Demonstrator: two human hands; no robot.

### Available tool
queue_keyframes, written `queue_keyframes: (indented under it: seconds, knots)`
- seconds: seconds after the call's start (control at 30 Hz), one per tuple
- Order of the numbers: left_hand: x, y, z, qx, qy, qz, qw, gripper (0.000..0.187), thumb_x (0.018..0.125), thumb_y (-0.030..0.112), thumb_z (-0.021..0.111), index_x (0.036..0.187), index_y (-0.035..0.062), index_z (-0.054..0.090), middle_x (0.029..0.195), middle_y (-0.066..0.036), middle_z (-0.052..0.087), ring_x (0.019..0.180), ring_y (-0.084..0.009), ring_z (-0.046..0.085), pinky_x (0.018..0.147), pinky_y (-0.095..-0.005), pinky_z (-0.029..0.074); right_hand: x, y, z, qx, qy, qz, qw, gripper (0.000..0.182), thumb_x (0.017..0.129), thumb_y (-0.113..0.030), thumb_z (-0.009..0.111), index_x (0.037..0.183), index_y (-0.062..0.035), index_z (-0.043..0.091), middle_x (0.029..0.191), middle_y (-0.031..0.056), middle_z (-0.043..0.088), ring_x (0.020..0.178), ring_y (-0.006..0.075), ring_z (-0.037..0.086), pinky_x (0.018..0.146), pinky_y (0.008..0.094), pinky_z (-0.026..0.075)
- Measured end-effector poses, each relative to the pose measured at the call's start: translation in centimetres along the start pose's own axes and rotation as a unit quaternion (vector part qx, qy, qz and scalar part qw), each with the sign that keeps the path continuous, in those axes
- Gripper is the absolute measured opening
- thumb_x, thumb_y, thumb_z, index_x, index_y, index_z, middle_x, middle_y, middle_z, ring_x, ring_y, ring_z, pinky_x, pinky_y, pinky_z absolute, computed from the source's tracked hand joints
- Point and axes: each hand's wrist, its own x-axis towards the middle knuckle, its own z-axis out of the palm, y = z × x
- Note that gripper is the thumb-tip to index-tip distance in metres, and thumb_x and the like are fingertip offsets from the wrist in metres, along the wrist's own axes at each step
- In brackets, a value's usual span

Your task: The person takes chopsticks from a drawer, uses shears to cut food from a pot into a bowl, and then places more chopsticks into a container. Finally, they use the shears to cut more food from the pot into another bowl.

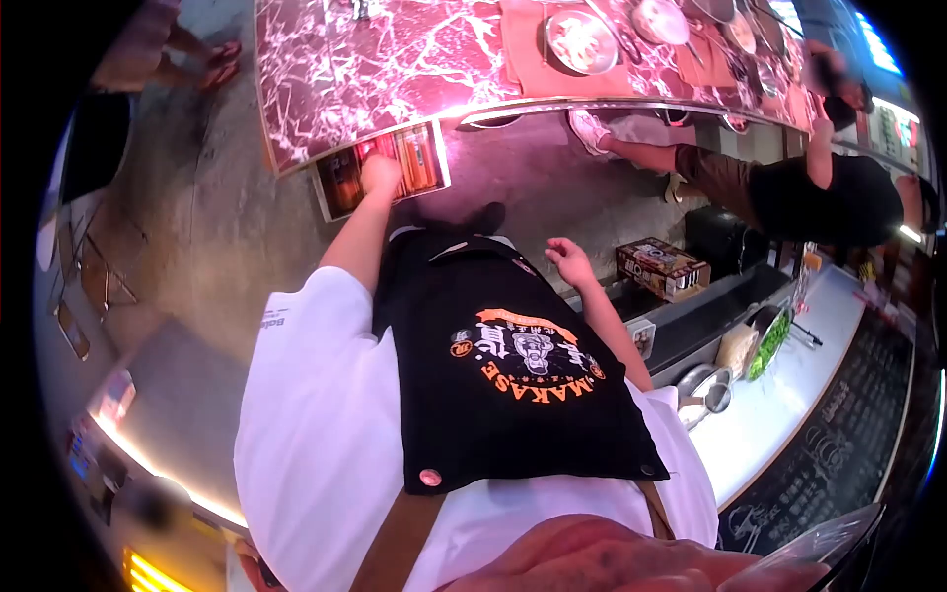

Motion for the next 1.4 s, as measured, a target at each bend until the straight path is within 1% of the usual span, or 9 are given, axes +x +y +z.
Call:
queue_keyframes:
  seconds: [0.57, 0.7, 0.83, 0.97, 1.07, 1.17, 1.23, 1.27, 1.4]
  knots:
    - [-0.7, -0.9, -2.8, -0.048, -0.078, 0.024, 0.995, 0.035, 0.084, 0.032, 0.059, 0.103, 0.0046, 0.067, 0.097, -0.024, 0.068, 0.093, -0.0403, 0.066, 0.085, -0.0479, 0.051, 4.8, -20.4, 11.0, -0.149, -0.151, -0.147, 0.966, 0.036, 0.086, -0.023, 0.068, 0.116, -0.0042, 0.063, 0.104, 0.0132, 0.069, 0.096, 0.0233, 0.066, 0.087, 0.0338, 0.051]
    - [-1.9, 1.4, -3.5, -0.098, -0.109, -0.107, 0.983, 0.039, 0.083, 0.036, 0.062, 0.100, 0.0016, 0.069, 0.098, -0.025, 0.068, 0.094, -0.0393, 0.067, 0.084, -0.0472, 0.052, 6.5, -22.3, 12.9, -0.212, -0.167, -0.187, 0.945, 0.036, 0.085, -0.024, 0.067, 0.116, -0.0051, 0.063, 0.102, 0.0140, 0.069, 0.095, 0.0249, 0.067, 0.085, 0.0349, 0.051]
    - [-2.0, 1.2, -3.9, -0.103, -0.147, -0.080, 0.981, 0.039, 0.081, 0.039, 0.063, 0.092, 0.0027, 0.072, 0.099, -0.023, 0.069, 0.097, -0.0375, 0.067, 0.085, -0.0460, 0.052, 7.2, -23.6, 13.8, -0.252, -0.160, -0.208, 0.931, 0.035, 0.085, -0.024, 0.066, 0.114, -0.0050, 0.064, 0.104, 0.0148, 0.069, 0.096, 0.0271, 0.067, 0.087, 0.0364, 0.051]
    - [-2.4, -0.2, -4.7, -0.131, -0.089, -0.050, 0.986, 0.031, 0.084, 0.030, 0.056, 0.091, 0.0036, 0.071, 0.087, -0.021, 0.070, 0.090, -0.0384, 0.068, 0.083, -0.0475, 0.052, 8.0, -23.8, 14.3, -0.187, -0.154, -0.157, 0.957, 0.035, 0.083, -0.024, 0.066, 0.114, -0.0068, 0.066, 0.101, 0.0159, 0.069, 0.093, 0.0275, 0.067, 0.085, 0.0361, 0.051]
    - [-3.0, -1.4, -6.6, -0.133, -0.143, -0.048, 0.979, 0.030, 0.086, 0.025, 0.054, 0.088, 0.0005, 0.070, 0.083, -0.020, 0.070, 0.082, -0.0353, 0.069, 0.077, -0.0450, 0.054, 10.9, -22.6, 15.9, -0.154, -0.140, -0.132, 0.969, 0.036, 0.084, -0.022, 0.065, 0.115, -0.0037, 0.065, 0.099, 0.0158, 0.070, 0.090, 0.0266, 0.067, 0.084, 0.0338, 0.051]
    - [-3.9, -3.5, -6.8, -0.354, -0.251, -0.078, 0.897, 0.026, 0.089, 0.018, 0.050, 0.091, -0.0012, 0.068, 0.080, -0.017, 0.070, 0.071, -0.0282, 0.069, 0.066, -0.0400, 0.054, 13.4, -23.5, 18.2, -0.006, -0.125, -0.053, 0.991, 0.037, 0.084, -0.016, 0.064, 0.117, 0.0009, 0.062, 0.093, 0.0140, 0.071, 0.081, 0.0168, 0.068, 0.071, 0.0306, 0.053]
    - [-6.3, -3.4, -10.8, -0.427, -0.257, -0.133, 0.857, 0.021, 0.093, 0.013, 0.046, 0.092, 0.0001, 0.063, 0.072, -0.009, 0.065, 0.057, -0.0197, 0.062, 0.055, -0.0343, 0.050, 15.5, -23.9, 20.3, -0.162, -0.012, -0.061, 0.985, 0.043, 0.083, -0.025, 0.061, 0.117, 0.0020, 0.061, 0.109, 0.0229, 0.067, 0.104, 0.0341, 0.065, 0.091, 0.0401, 0.050]
    - [-6.9, -4.5, -11.1, -0.424, -0.256, -0.136, 0.858, 0.021, 0.093, 0.013, 0.046, 0.092, 0.0001, 0.063, 0.072, -0.009, 0.065, 0.057, -0.0197, 0.062, 0.055, -0.0343, 0.050, 15.0, -25.9, 21.2, -0.199, -0.024, 0.018, 0.979, 0.046, 0.082, -0.026, 0.060, 0.119, 0.0010, 0.059, 0.114, 0.0255, 0.064, 0.111, 0.0360, 0.061, 0.096, 0.0430, 0.048]
    - [-9.2, -9.7, -11.5, -0.420, -0.246, -0.155, 0.860, 0.020, 0.097, 0.018, 0.045, 0.091, 0.0028, 0.058, 0.066, -0.002, 0.056, 0.053, -0.0127, 0.051, 0.053, -0.0300, 0.044, 15.7, -27.0, 22.9, -0.307, -0.005, 0.008, 0.952, 0.044, 0.085, -0.023, 0.055, 0.122, -0.0004, 0.055, 0.117, 0.0248, 0.063, 0.112, 0.0353, 0.061, 0.097, 0.0422, 0.048]
